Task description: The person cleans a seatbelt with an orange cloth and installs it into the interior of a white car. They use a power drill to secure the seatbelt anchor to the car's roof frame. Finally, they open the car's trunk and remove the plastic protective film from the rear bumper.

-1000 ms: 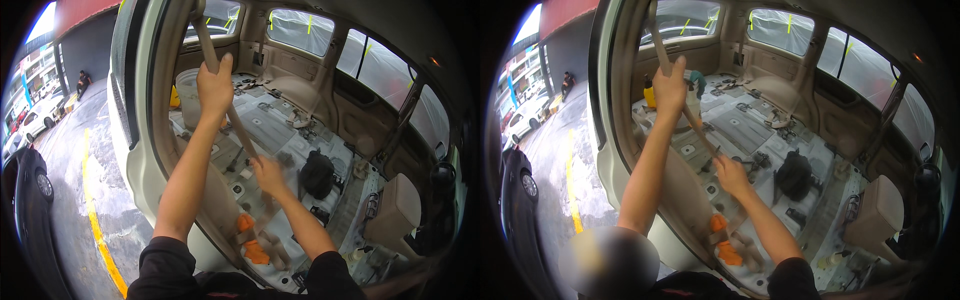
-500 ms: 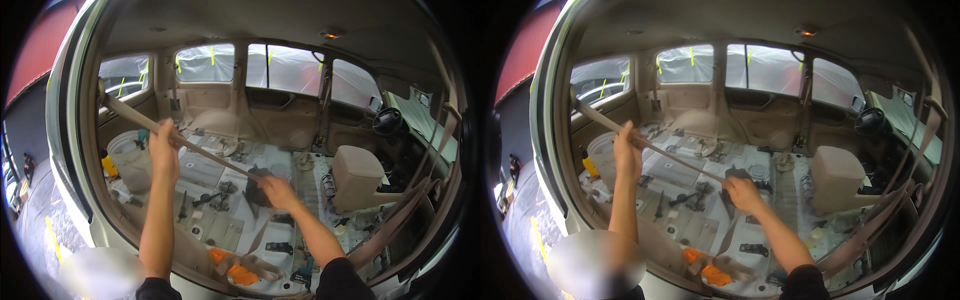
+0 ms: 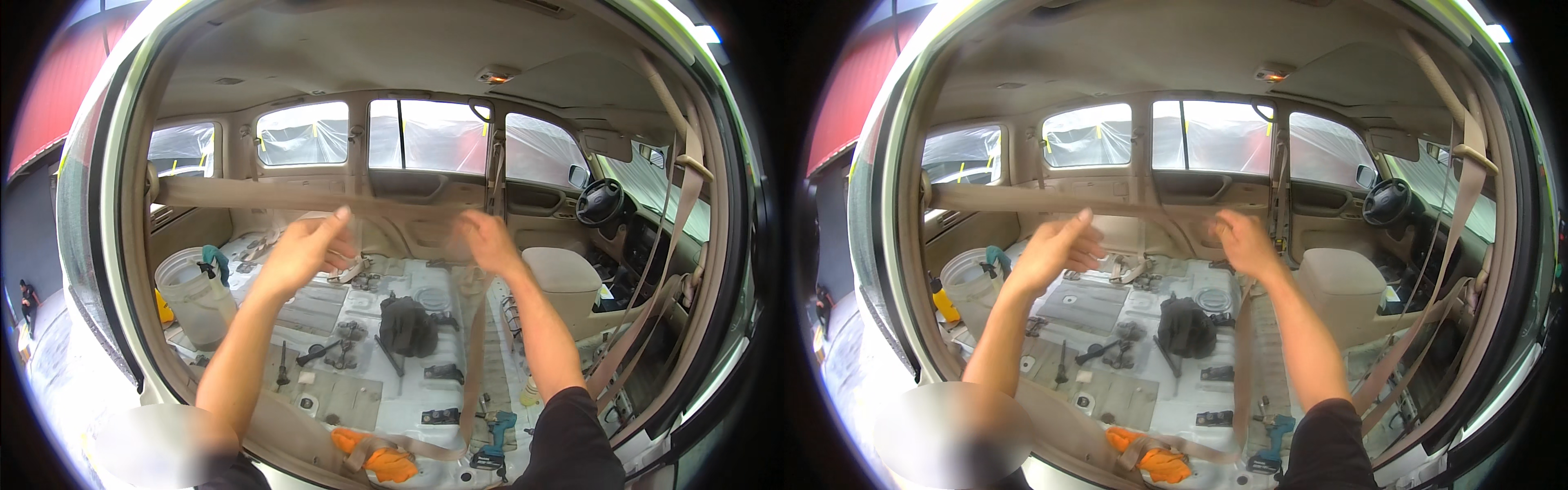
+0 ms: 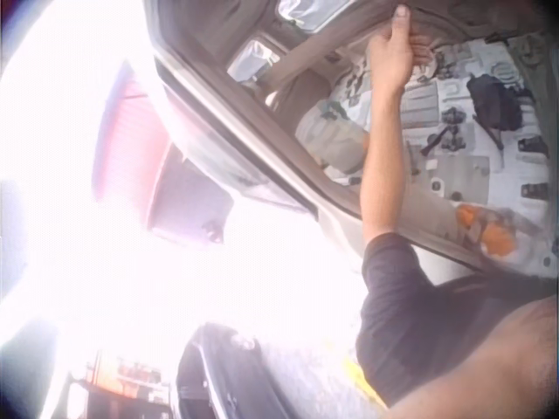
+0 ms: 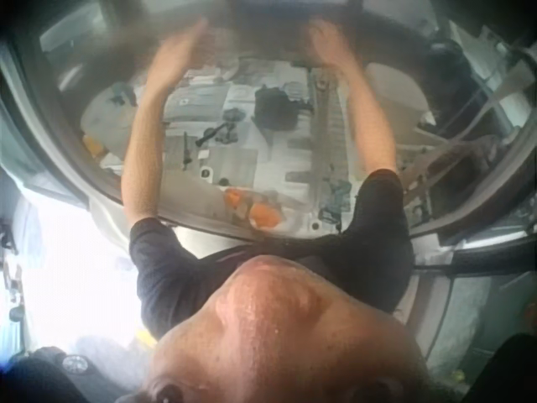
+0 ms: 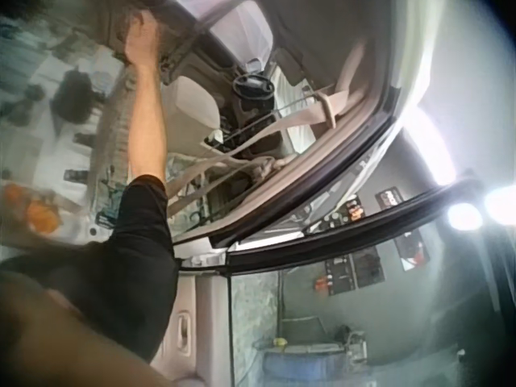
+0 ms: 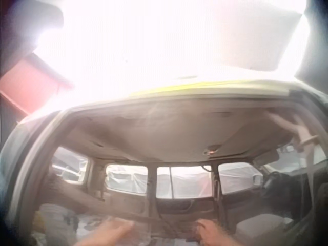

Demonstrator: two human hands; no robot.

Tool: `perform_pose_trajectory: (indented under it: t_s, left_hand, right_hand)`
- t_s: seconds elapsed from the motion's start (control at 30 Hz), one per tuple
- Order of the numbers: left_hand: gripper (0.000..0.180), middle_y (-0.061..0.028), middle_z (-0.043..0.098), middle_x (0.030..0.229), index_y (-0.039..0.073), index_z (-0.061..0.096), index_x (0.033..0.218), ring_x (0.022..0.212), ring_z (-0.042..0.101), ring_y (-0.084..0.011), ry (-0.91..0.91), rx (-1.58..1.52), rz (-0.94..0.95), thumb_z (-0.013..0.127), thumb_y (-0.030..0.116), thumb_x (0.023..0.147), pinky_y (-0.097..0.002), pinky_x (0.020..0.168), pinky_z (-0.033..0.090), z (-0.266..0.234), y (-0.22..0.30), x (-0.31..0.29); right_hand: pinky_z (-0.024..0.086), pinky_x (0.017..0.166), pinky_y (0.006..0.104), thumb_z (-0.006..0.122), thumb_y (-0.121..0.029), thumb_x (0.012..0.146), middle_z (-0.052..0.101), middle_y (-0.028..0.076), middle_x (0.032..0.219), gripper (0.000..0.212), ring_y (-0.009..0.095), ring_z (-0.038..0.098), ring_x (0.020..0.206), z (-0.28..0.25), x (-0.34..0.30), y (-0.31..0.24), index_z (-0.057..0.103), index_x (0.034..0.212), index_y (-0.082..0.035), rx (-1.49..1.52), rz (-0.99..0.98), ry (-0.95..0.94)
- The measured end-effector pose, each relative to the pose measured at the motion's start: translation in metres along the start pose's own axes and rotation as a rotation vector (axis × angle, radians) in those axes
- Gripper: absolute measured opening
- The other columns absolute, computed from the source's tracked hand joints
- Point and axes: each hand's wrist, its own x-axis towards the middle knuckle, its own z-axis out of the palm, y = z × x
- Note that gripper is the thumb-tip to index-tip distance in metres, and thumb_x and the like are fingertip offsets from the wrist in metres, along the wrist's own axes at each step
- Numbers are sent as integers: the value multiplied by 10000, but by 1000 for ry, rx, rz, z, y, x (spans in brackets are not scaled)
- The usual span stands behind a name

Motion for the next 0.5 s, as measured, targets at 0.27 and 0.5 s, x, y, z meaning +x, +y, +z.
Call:
perform_pose_trajectory:
  t_s: [0.27, 0.5]
  left_hand:
    - [256, -138, 622, 699, 2, 640, 959, 666, 599, -354, 447, 1184, 950, 661, 236, 857, -399, 683, 492, -42, 61, 17]
    - [394, -116, 495, 581, -7, 539, 768, 546, 452, -199, 450, 790, 621, 616, 349, 916, -369, 540, 388, -53, 52, 41]
  right_hand:
    - [445, 600, 295, 545, -212, 938, 623, 79, 699, 237, 157, 575, 632, -45, 55, -6, 655, 915, -4, 27, -50, 92]
    - [431, 548, 244, 514, -248, 955, 590, 17, 694, 280, 83, 535, 607, -49, 112, -57, 653, 1010, -12, 432, 72, 242]
